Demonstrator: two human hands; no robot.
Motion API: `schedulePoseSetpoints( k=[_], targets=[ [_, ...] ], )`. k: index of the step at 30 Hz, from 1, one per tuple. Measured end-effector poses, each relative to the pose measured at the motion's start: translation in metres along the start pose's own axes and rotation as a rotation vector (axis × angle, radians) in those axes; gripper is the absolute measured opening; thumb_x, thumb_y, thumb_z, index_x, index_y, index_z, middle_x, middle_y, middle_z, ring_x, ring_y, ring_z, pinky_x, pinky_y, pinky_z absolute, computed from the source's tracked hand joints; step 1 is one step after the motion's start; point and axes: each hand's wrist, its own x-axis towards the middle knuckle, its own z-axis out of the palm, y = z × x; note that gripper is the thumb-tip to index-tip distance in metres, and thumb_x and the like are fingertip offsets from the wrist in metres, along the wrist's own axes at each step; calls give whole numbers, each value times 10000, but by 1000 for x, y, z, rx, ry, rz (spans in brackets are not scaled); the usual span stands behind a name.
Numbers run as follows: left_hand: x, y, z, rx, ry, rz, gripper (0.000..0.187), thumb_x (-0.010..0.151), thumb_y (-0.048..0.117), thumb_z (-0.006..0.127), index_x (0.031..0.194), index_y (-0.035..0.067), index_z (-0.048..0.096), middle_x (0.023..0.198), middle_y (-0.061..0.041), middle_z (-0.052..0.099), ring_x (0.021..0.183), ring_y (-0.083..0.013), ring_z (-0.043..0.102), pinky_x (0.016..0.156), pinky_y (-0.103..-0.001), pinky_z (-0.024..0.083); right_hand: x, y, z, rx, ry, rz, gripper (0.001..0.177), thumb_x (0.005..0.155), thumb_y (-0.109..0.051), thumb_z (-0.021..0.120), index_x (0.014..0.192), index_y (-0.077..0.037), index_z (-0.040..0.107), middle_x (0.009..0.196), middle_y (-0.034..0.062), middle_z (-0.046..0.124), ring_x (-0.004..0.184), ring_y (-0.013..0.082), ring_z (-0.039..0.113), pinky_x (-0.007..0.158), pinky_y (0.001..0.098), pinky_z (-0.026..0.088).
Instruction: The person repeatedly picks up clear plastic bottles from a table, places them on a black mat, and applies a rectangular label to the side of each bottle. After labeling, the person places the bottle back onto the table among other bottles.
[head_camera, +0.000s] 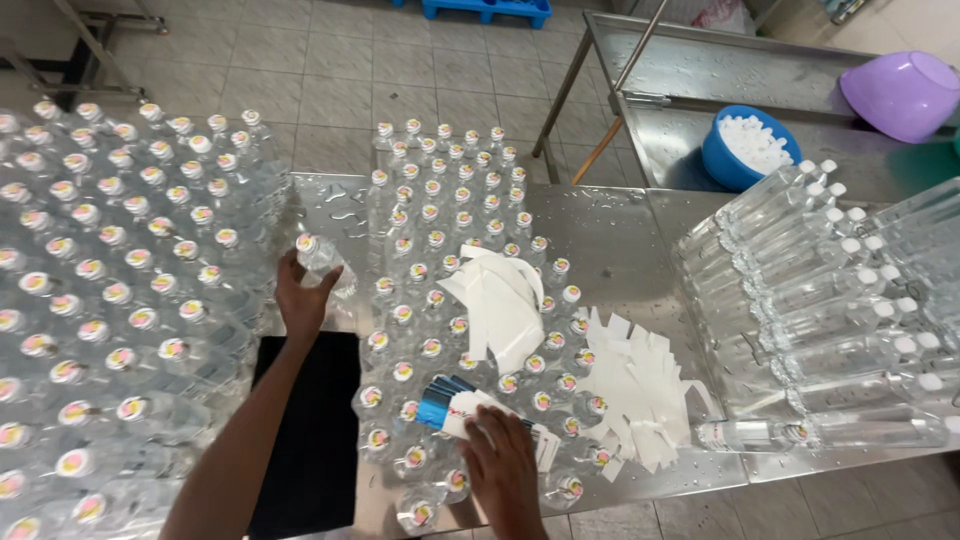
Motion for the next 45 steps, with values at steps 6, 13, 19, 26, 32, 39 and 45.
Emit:
schedulePoseSetpoints(
  k=[6,13,19,26,32,39,45],
  targets=[
    [-87,24,-88,133,135,153,673,820,286,976,1364,23,678,1282,-147,735,1209,-307,682,1065,-446,514,-7,5,5,30,-84,115,228,1035,-262,699,1205,-147,799,1376,81,741,1335,329,632,1145,514,462],
    [-164,9,-129,165,38,-404,733,768,513,896,1374,118,776,1149,-111,830,1050,-226,759,915,-394,560,-7,-1,9,113,19,211,219,1044,-171,671,1203,-140,820,1337,33,771,1332,258,687,1216,506,453],
    [-191,-30,-134,451,-153,-489,704,774,659,854,1235,129,797,1099,-106,825,1014,-311,780,833,-450,573,8,-37,-10,-73,271,277,176,1051,-87,678,1192,-103,781,1309,84,767,1259,286,719,1240,555,476],
    [-201,-98,-110,702,-303,-361,895,800,784,785,1346,105,579,1211,-166,666,1114,-442,700,825,-600,578,7,-85,-26,-81,467,439,177,1023,-34,768,1197,-43,800,1219,104,787,1148,249,755,1142,460,588],
    [-212,-111,-115,717,-503,-243,1197,870,864,608,1744,124,259,1509,-195,481,1372,-454,530,995,-609,553,4,-120,-33,29,482,607,157,1027,-51,762,1173,-61,817,1135,94,813,1067,216,783,846,365,653],
    [-201,-28,-176,238,-498,161,419,1137,389,538,818,128,618,515,-22,452,374,-131,458,430,-369,269,30,-175,-3,739,381,1128,417,857,-102,888,1267,-44,831,1147,179,884,999,242,847,891,334,702],
    [-189,80,-219,7,-335,-60,759,1107,610,287,779,132,777,527,11,487,465,-133,492,513,-350,288,56,-228,15,802,166,1081,313,933,-168,825,1228,-74,869,1149,107,901,1031,178,828,933,309,654]
  ],
)
